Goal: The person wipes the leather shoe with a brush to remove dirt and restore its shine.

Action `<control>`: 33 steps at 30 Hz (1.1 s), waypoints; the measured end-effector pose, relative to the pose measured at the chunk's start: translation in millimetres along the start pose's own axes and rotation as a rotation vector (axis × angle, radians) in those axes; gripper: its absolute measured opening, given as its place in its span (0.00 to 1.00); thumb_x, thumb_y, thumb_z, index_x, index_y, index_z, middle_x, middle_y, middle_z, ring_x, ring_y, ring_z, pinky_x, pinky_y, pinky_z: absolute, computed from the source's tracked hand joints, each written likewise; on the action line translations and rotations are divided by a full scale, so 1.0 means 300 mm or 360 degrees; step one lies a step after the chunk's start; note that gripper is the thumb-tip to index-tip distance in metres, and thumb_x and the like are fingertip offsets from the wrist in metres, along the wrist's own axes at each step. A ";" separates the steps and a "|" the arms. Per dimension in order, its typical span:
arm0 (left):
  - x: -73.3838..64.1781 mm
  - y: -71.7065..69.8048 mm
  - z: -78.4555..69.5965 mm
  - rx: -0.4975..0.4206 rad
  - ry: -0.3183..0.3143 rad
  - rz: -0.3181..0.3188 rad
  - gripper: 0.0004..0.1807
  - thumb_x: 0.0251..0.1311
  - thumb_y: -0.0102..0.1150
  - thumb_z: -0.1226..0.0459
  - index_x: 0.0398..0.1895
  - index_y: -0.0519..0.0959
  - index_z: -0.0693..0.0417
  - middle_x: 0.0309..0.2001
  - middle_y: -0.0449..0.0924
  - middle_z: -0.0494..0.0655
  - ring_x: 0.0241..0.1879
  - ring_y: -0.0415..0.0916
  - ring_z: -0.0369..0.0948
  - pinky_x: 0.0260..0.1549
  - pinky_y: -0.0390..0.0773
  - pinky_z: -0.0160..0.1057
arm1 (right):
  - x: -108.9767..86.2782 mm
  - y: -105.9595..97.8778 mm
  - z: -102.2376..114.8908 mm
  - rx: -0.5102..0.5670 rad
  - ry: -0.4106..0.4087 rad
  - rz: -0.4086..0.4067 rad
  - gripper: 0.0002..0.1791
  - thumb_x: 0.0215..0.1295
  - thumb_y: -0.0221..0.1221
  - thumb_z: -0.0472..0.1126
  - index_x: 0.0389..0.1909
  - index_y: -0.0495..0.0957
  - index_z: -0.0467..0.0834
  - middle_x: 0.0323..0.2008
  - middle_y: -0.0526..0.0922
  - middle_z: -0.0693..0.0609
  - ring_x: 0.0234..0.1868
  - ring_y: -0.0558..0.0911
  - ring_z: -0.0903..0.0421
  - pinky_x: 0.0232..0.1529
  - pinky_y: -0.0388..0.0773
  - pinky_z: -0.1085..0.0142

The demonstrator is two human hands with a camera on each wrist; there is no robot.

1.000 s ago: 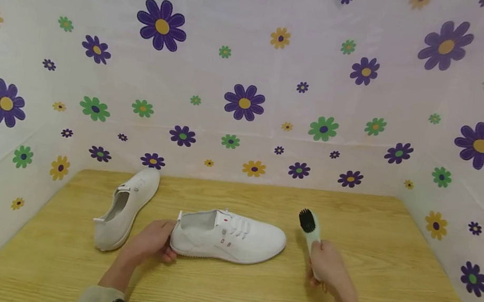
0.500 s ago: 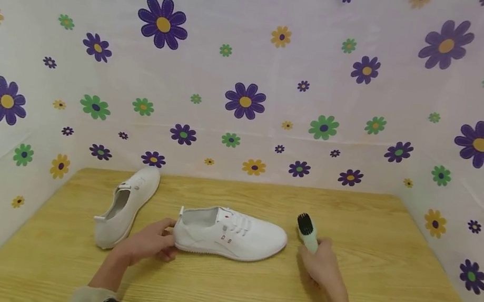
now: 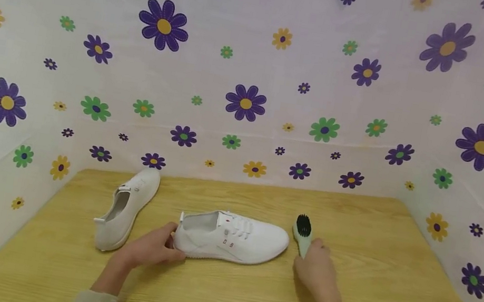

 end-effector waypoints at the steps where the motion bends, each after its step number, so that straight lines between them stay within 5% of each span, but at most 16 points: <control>1: 0.000 -0.002 -0.004 0.0028 0.0006 0.0006 0.31 0.56 0.72 0.59 0.56 0.67 0.64 0.33 0.73 0.48 0.33 0.69 0.42 0.32 0.70 0.39 | 0.001 -0.002 0.004 -0.0022 -0.0001 -0.0014 0.31 0.64 0.58 0.38 0.56 0.60 0.19 0.43 0.72 0.27 0.35 0.74 0.44 0.34 0.75 0.53; 9: -0.026 0.007 -0.005 0.0045 -0.0018 0.0047 0.35 0.58 0.71 0.58 0.61 0.65 0.67 0.36 0.75 0.50 0.35 0.71 0.43 0.33 0.72 0.40 | -0.002 0.005 -0.010 -0.0175 0.0048 -0.0065 0.33 0.64 0.63 0.45 0.56 0.66 0.22 0.39 0.75 0.33 0.34 0.74 0.45 0.29 0.73 0.53; 16: -0.037 -0.031 -0.018 0.0106 0.0000 -0.0025 0.40 0.55 0.71 0.63 0.67 0.62 0.66 0.32 0.76 0.48 0.30 0.72 0.42 0.30 0.72 0.40 | 0.019 0.020 -0.016 -0.0150 0.0016 0.0033 0.41 0.66 0.61 0.51 0.64 0.58 0.22 0.48 0.72 0.25 0.39 0.75 0.43 0.32 0.74 0.52; 21: -0.053 -0.073 -0.039 0.0125 -0.0002 -0.0166 0.48 0.53 0.74 0.62 0.73 0.57 0.63 0.50 0.75 0.61 0.48 0.76 0.51 0.46 0.77 0.52 | -0.005 -0.030 0.018 -0.0154 -0.0052 0.0019 0.45 0.67 0.61 0.52 0.69 0.53 0.24 0.57 0.63 0.18 0.53 0.70 0.27 0.47 0.73 0.38; 27: -0.068 -0.131 -0.084 0.0138 0.0073 -0.0344 0.53 0.53 0.74 0.62 0.76 0.50 0.58 0.65 0.62 0.68 0.64 0.64 0.60 0.59 0.69 0.61 | -0.053 -0.089 0.117 0.0150 -0.0241 -0.0064 0.45 0.69 0.61 0.48 0.72 0.49 0.27 0.65 0.54 0.19 0.66 0.55 0.24 0.59 0.60 0.30; 33: -0.040 -0.128 -0.101 0.0096 0.0195 -0.0317 0.59 0.49 0.75 0.62 0.78 0.44 0.56 0.69 0.57 0.71 0.69 0.57 0.62 0.63 0.63 0.62 | -0.090 -0.071 0.185 0.0383 -0.0413 0.0003 0.43 0.75 0.54 0.48 0.74 0.44 0.25 0.72 0.47 0.23 0.72 0.48 0.25 0.66 0.50 0.31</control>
Point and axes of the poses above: each hand's wrist, its own x-axis towards the middle knuckle, its own y-axis out of the palm, z = x × y, the point moved 9 cm from there along x, towards the middle knuckle
